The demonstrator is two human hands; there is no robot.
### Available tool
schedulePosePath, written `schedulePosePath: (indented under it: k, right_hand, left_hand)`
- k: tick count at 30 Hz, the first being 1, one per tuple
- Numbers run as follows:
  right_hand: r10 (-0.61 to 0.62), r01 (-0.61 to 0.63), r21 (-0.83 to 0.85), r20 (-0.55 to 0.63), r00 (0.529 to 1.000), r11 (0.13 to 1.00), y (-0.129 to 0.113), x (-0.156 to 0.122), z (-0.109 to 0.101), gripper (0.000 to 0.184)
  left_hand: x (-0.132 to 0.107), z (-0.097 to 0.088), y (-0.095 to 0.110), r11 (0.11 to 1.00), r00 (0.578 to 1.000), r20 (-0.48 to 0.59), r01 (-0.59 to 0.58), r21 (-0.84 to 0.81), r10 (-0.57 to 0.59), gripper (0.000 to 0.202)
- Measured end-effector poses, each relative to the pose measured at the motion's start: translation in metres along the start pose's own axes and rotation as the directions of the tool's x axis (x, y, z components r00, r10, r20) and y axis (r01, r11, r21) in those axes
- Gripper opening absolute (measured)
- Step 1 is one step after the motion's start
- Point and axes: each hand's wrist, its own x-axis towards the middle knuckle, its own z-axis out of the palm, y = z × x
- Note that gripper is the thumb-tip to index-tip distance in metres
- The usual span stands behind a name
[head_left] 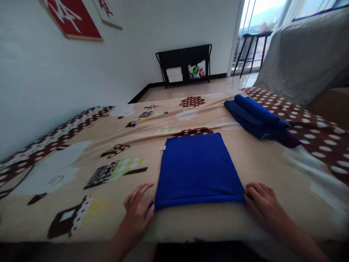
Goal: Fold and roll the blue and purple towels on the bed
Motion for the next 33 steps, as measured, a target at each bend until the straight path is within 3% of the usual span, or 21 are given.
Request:
schedulePosePath:
  k: [3, 6, 7, 9, 11, 13, 15, 18, 19, 21, 24, 26, 28, 30, 33]
  right_hand:
    - [0.095, -0.120, -0.197, -0.135, 0.986, 0.973, -0.011, 0.008, 0.014, 0.023]
    - [0.037, -0.144, -0.267, -0.370, 0.928, 0.953, -0.055, 0.022, 0.034, 0.018]
    - [0.001, -0.095, -0.218, -0.395, 0.919, 0.971, -0.075, 0.027, 0.042, 0.020]
    - [-0.059, 0.033, -0.073, -0.383, 0.922, 0.997, -0.111, 0.036, 0.054, 0.026]
    - [-0.107, 0.110, -0.006, -0.300, 0.948, 0.994, -0.125, 0.038, 0.059, 0.035]
    - [-0.151, 0.139, -0.067, -0.217, 0.964, 0.988, -0.107, 0.030, 0.054, 0.044]
    - [-0.150, 0.126, -0.148, -0.161, 0.976, 0.981, -0.068, 0.015, 0.040, 0.045]
    - [-0.071, 0.031, -0.205, -0.193, 0.979, 0.978, -0.023, -0.004, 0.021, 0.040]
    - [-0.040, -0.005, -0.208, -0.210, 0.977, 0.978, -0.022, -0.004, 0.018, 0.040]
    - [-0.031, -0.015, -0.199, -0.222, 0.974, 0.980, -0.039, 0.005, 0.019, 0.042]
    - [-0.205, 0.188, -0.160, -0.092, 0.975, 0.969, -0.084, 0.032, 0.031, 0.049]
    - [-0.286, 0.282, -0.149, -0.004, 0.958, 0.948, -0.095, 0.044, 0.038, 0.050]
    - [-0.236, 0.233, -0.187, 0.007, 0.972, 0.954, -0.079, 0.043, 0.038, 0.052]
    - [-0.134, 0.122, -0.245, -0.032, 0.991, 0.962, -0.047, 0.031, 0.032, 0.055]
    - [-0.024, -0.012, -0.292, -0.121, 0.992, 0.956, -0.018, 0.015, 0.020, 0.058]
  left_hand:
    - [0.010, 0.012, 0.020, 0.972, 0.977, -0.170, 0.158, 0.173, -0.129, 0.018]
    - [0.022, 0.025, 0.070, 0.934, 0.891, -0.424, 0.278, 0.226, -0.162, 0.021]
    - [0.027, 0.029, 0.090, 0.947, 0.881, -0.451, 0.254, 0.197, -0.142, 0.019]
    - [0.037, 0.036, 0.125, 0.991, 0.907, -0.417, 0.103, 0.087, -0.058, 0.019]
    - [0.040, 0.041, 0.137, 0.998, 0.934, -0.352, -0.065, -0.016, 0.055, 0.023]
    - [0.032, 0.043, 0.119, 0.991, 0.940, -0.321, -0.133, -0.029, 0.117, 0.029]
    - [0.016, 0.040, 0.082, 0.991, 0.949, -0.288, -0.129, 0.024, 0.131, 0.035]
    - [-0.005, 0.029, 0.040, 0.986, 0.949, -0.295, -0.064, 0.152, 0.107, 0.040]
    - [-0.006, 0.026, 0.039, 0.982, 0.945, -0.313, -0.040, 0.182, 0.096, 0.040]
    - [0.004, 0.020, 0.057, 0.982, 0.944, -0.305, -0.073, 0.174, 0.124, 0.043]
    - [0.035, 0.020, 0.104, 0.958, 0.944, -0.164, -0.285, 0.044, 0.288, 0.048]
    - [0.050, 0.024, 0.116, 0.945, 0.938, -0.108, -0.327, 0.030, 0.328, 0.048]
    - [0.051, 0.030, 0.102, 0.965, 0.963, -0.092, -0.245, 0.088, 0.253, 0.049]
    - [0.041, 0.032, 0.073, 0.980, 0.985, -0.094, -0.133, 0.146, 0.147, 0.049]
    - [0.029, 0.031, 0.046, 0.982, 0.986, -0.166, 0.004, 0.190, 0.028, 0.048]
